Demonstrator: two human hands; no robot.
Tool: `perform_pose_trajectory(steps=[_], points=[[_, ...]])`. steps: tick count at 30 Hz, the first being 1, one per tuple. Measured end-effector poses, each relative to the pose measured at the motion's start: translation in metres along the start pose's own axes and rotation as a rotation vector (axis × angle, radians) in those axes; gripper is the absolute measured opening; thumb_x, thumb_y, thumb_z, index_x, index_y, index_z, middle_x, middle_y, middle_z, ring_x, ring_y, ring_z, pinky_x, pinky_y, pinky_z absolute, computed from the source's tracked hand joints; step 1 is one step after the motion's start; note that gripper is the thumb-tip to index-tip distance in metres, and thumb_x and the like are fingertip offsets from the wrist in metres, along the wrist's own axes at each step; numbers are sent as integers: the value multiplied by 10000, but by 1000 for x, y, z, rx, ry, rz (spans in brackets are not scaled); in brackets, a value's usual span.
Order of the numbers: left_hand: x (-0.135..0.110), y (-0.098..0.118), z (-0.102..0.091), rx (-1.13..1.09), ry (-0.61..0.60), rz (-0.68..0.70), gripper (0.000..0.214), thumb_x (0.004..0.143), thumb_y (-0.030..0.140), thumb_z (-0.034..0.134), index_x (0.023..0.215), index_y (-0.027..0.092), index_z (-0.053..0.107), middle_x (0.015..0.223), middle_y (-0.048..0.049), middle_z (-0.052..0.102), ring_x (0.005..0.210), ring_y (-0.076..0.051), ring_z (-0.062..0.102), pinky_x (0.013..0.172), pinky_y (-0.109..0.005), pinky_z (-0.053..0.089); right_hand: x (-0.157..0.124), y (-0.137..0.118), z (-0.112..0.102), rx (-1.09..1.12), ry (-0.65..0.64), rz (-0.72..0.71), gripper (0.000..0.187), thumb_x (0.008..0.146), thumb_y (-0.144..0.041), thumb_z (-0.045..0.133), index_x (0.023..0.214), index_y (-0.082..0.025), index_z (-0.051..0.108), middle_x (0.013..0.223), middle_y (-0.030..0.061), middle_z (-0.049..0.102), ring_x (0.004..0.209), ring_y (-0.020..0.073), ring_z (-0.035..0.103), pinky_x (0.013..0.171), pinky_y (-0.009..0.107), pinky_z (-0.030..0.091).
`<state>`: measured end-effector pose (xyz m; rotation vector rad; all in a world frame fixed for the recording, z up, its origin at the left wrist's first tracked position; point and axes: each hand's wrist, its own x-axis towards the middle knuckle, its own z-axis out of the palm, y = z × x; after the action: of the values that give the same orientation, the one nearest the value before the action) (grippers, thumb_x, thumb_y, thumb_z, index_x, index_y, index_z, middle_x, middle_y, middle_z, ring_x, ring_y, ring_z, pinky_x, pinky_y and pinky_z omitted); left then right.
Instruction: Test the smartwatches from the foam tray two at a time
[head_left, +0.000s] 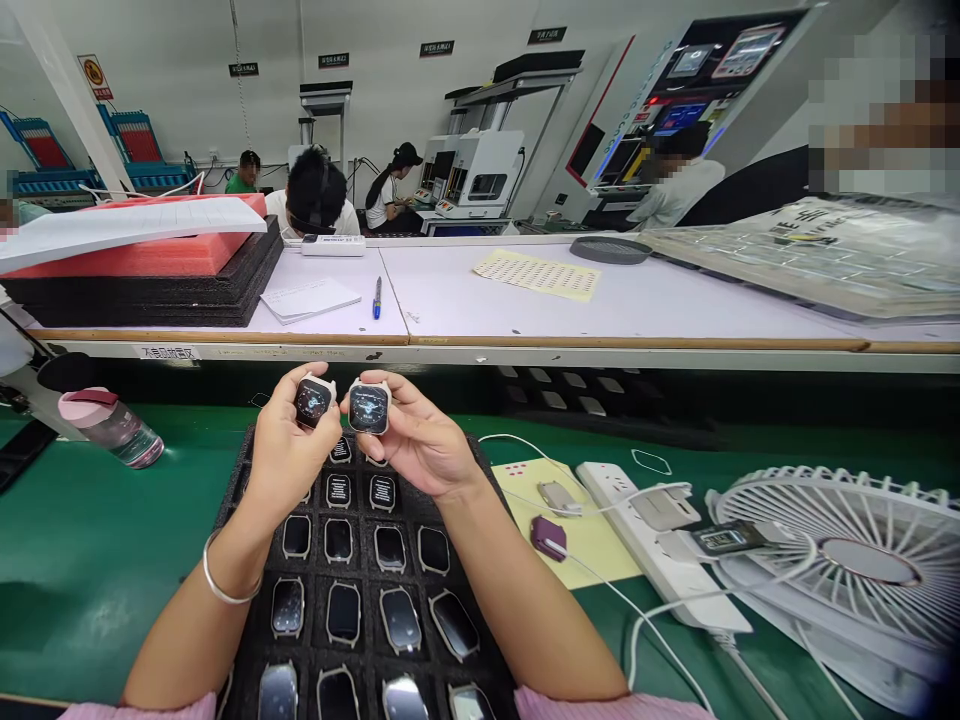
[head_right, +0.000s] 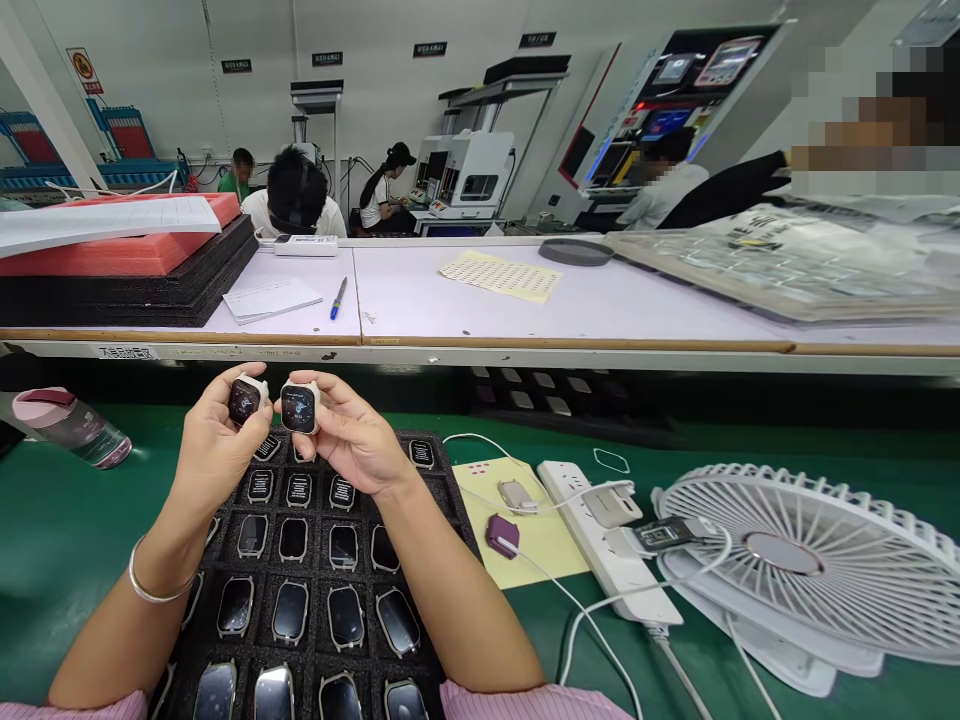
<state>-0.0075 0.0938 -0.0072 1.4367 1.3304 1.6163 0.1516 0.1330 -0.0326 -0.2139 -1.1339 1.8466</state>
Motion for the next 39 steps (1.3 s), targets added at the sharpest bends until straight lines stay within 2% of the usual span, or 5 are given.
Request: perform_pose_trajectory(steps=[7, 13, 21, 32, 39], points=[[0, 1, 1, -62, 4, -17, 493, 692, 273, 708, 1168, 157, 653, 843, 0, 609, 676, -110, 513, 593, -213, 457, 0, 0, -1, 38, -24, -1, 382, 798, -363, 863, 1130, -263, 702, 989, 33, 772, 586, 115, 613, 580, 269, 481], [-1, 1, 0, -19, -6, -2, 469, 695, 251, 706, 1154, 161, 671, 834, 1, 628, 663, -105, 518, 592, -208, 454, 0, 0, -1, 49, -37, -12, 333, 814, -345, 857, 1111, -271, 724, 976, 30, 778, 587, 104, 616, 573, 252, 459], [-1, 3, 1, -49, -8, -21, 488, 689, 268, 715, 1161, 154, 664, 854, -6, 632, 687, -112, 539, 594, -207, 467, 0, 0, -2, 38, -33, -9, 349, 807, -356, 858, 1111, -265, 713, 971, 35, 769, 581, 106, 597, 570, 264, 445], [-1, 3, 1, -66, -26, -6, 481, 694, 258, 728, 1159, 155, 657, 869, -7, 636, 726, -116, 579, 690, -233, 523, 0, 1, -3, 35, -30, 1, 375, 800, -363, 857, 1122, -259, 695, 977, 34, 752, 579, 103, 581, 572, 266, 445], [-1, 2, 1, -25, -38, -10, 501, 693, 282, 726, 1173, 154, 664, 841, -3, 634, 686, -113, 540, 632, -228, 487, -1, 2, -4, 33, -47, -8, 366, 828, -347, 833, 1141, -241, 676, 985, 48, 754, 592, 97, 581, 582, 260, 457]])
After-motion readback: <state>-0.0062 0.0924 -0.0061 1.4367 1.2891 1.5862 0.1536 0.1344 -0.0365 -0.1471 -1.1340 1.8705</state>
